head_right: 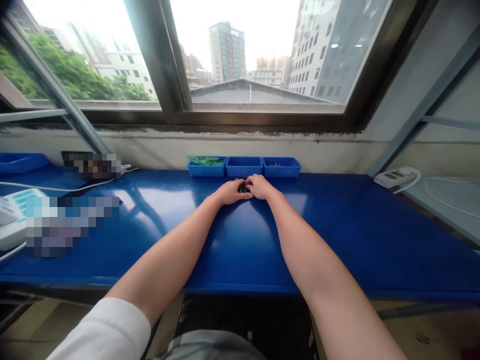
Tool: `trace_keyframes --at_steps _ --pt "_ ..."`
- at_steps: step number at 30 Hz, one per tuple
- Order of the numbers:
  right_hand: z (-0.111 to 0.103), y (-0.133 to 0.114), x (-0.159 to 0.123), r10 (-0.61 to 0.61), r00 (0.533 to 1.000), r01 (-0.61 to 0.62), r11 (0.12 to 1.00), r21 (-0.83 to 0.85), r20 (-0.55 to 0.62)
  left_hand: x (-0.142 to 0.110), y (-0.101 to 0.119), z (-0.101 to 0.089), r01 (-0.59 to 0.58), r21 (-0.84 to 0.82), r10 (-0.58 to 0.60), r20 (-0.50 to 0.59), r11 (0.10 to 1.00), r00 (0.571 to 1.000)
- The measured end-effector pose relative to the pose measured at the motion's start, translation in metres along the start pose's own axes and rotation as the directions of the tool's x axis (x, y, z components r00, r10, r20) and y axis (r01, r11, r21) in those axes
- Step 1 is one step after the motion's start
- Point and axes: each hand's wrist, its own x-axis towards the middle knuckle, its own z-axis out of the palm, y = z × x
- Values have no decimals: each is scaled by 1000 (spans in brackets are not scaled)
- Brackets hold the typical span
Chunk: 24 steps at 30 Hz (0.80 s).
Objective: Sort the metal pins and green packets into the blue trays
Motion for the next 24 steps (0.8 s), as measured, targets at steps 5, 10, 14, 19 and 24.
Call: trace_keyframes --at_steps 5,10,14,19,24 --pt "-3 -3 0 39 996 -34 997 -62 77 -1 2 -2 -3 -37 3 7 999 1000" --pt "-3 -5 -1 64 990 -49 991 -125 122 -2 5 -4 -4 -48 5 7 999 1000" --pt "-3 -5 -2 66 988 -47 989 -138 138 -2 5 -4 8 -52 -8 6 999 1000" --pt "-6 -8 -4 50 986 -30 992 -122 161 -1 3 -2 -26 -75 25 -15 997 1000" --pt "-7 -10 -5 83 982 -58 988 -145 168 -1 2 -1 -27 -58 27 -12 998 1000"
